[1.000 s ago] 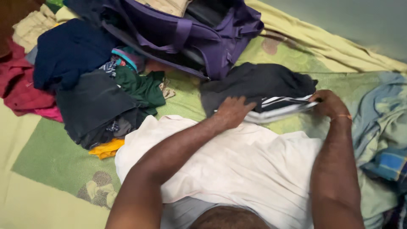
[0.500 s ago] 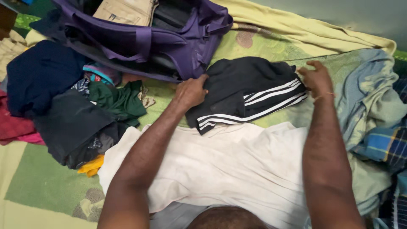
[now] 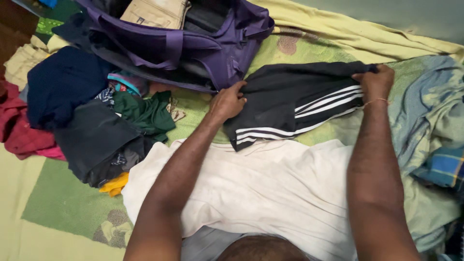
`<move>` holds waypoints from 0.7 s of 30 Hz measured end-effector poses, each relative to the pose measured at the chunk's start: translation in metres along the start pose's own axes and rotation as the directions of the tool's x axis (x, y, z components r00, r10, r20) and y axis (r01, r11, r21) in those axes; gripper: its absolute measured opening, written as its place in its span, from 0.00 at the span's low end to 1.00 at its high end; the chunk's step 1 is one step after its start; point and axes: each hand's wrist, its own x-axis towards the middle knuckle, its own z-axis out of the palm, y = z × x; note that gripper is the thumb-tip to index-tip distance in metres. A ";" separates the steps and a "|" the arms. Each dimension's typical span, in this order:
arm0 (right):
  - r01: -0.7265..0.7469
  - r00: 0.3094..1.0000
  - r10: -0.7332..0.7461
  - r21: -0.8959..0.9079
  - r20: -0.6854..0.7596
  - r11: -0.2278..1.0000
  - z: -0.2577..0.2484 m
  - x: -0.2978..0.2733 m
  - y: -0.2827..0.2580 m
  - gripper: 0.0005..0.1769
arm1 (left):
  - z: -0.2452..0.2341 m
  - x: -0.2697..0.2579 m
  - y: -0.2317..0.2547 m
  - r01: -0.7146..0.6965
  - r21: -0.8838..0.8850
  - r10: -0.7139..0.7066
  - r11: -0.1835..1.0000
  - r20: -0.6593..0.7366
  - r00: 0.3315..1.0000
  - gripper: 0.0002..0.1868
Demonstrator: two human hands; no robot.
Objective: The person places a folded pair of pants into a purple bag, picks up a pair of black shorts, folds them, and then places the shorts into the bag.
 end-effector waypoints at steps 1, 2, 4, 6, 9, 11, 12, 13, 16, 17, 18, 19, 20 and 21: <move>-0.030 0.999 0.030 0.002 -0.033 1.000 -0.006 0.004 0.007 0.13 | 0.001 -0.001 0.002 -0.007 0.014 0.007 1.000 0.022 1.000 0.33; -0.061 0.996 0.061 0.004 -0.064 0.998 -0.010 0.005 0.016 0.12 | 0.002 -0.005 0.005 -0.012 0.029 0.011 1.000 0.045 0.999 0.34; -0.064 0.989 0.053 -0.072 -0.141 0.995 -0.015 0.012 0.032 0.12 | 0.009 -0.011 0.013 -0.073 0.059 0.069 0.996 0.070 0.995 0.38; -0.017 0.974 -0.036 -0.232 -0.223 0.973 -0.022 0.020 0.041 0.16 | 0.018 -0.015 0.023 -0.181 0.093 0.175 0.979 0.072 0.982 0.44; 0.103 0.863 -0.225 -0.279 -0.452 0.955 -0.027 0.033 0.050 0.28 | 0.025 -0.021 0.029 -0.234 0.256 0.222 0.938 0.075 0.972 0.49; 0.099 0.845 -0.222 -0.267 -0.487 0.959 -0.033 0.038 0.055 0.25 | 0.024 -0.021 0.026 -0.239 0.265 0.223 0.934 0.088 0.971 0.51; 0.094 0.834 -0.220 -0.261 -0.505 0.961 -0.040 0.040 0.058 0.23 | 0.025 -0.020 0.026 -0.244 0.269 0.226 0.932 0.097 0.969 0.51; 0.036 0.840 -0.153 -0.227 -0.520 0.973 -0.045 0.041 0.061 0.21 | 0.026 -0.020 0.025 -0.241 0.283 0.219 0.928 0.107 0.970 0.51; -0.061 0.847 -0.071 -0.228 -0.527 0.972 -0.056 0.040 0.067 0.21 | 0.033 -0.026 0.023 -0.266 0.298 0.240 0.917 0.122 0.963 0.48; -0.035 0.855 -0.124 -0.295 -0.503 0.955 -0.062 0.039 0.071 0.25 | 0.036 -0.029 0.023 -0.293 0.286 0.272 0.912 0.112 0.956 0.47; -0.006 0.862 -0.177 -0.358 -0.476 0.934 -0.067 0.038 0.074 0.29 | 0.040 -0.032 0.024 -0.319 0.275 0.303 0.907 0.100 0.948 0.46; -0.040 0.939 -0.084 -0.347 -0.332 0.937 -0.069 0.036 0.077 0.28 | 0.045 -0.034 0.026 -0.347 0.287 0.330 0.893 0.107 0.938 0.46; -0.076 0.984 0.017 -0.340 -0.175 0.937 -0.070 0.031 0.082 0.28 | 0.050 -0.038 0.027 -0.373 0.300 0.354 0.878 0.117 0.928 0.46; -0.116 0.993 0.118 -0.339 -0.013 0.934 -0.072 0.028 0.085 0.28 | 0.056 -0.041 0.029 -0.398 0.312 0.377 0.863 0.126 0.917 0.46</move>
